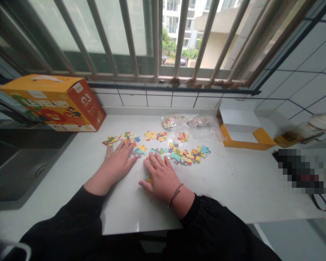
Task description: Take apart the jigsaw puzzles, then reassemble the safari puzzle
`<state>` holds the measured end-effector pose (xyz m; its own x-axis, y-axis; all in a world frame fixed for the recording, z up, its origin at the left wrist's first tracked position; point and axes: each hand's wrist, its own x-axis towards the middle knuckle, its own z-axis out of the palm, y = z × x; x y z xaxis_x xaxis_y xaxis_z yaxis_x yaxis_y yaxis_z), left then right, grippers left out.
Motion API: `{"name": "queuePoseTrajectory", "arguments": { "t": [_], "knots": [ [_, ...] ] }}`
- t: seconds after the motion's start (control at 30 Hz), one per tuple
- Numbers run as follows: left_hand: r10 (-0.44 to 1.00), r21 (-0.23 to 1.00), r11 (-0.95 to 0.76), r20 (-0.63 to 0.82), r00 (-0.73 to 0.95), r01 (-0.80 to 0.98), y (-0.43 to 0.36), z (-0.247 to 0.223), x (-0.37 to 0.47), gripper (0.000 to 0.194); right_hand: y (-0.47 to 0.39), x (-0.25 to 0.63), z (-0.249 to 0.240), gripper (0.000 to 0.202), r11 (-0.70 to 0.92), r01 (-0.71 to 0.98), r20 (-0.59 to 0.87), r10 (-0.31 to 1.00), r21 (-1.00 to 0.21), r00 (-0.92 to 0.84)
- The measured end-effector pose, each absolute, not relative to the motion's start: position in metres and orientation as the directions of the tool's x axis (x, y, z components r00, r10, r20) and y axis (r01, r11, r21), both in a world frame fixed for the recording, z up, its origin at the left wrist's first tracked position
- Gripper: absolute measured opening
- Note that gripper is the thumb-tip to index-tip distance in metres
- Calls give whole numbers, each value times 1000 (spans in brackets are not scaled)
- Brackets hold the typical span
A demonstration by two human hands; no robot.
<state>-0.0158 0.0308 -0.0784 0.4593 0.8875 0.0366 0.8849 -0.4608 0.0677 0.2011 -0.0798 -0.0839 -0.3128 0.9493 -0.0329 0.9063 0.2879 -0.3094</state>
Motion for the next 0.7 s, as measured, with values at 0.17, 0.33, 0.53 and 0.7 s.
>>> {"name": "queuePoseTrajectory", "arguments": {
  "t": [0.17,0.33,0.53,0.7],
  "knots": [
    [901,56,-426,113,418,903,17,-70,-35,48,-80,201,-85,89,276,908,-48,951,-314,-305],
    [914,60,-377,188,360,924,35,-68,-35,48,-80,200,-85,88,279,907,-44,951,-316,-307],
    [903,60,-428,56,425,902,71,-78,-31,66,-79,200,-85,87,274,907,-49,951,-319,-305],
    [970,33,-237,-37,239,971,100,-84,-47,75,-79,200,-83,86,273,907,-59,950,-320,-307]
  ]
}}
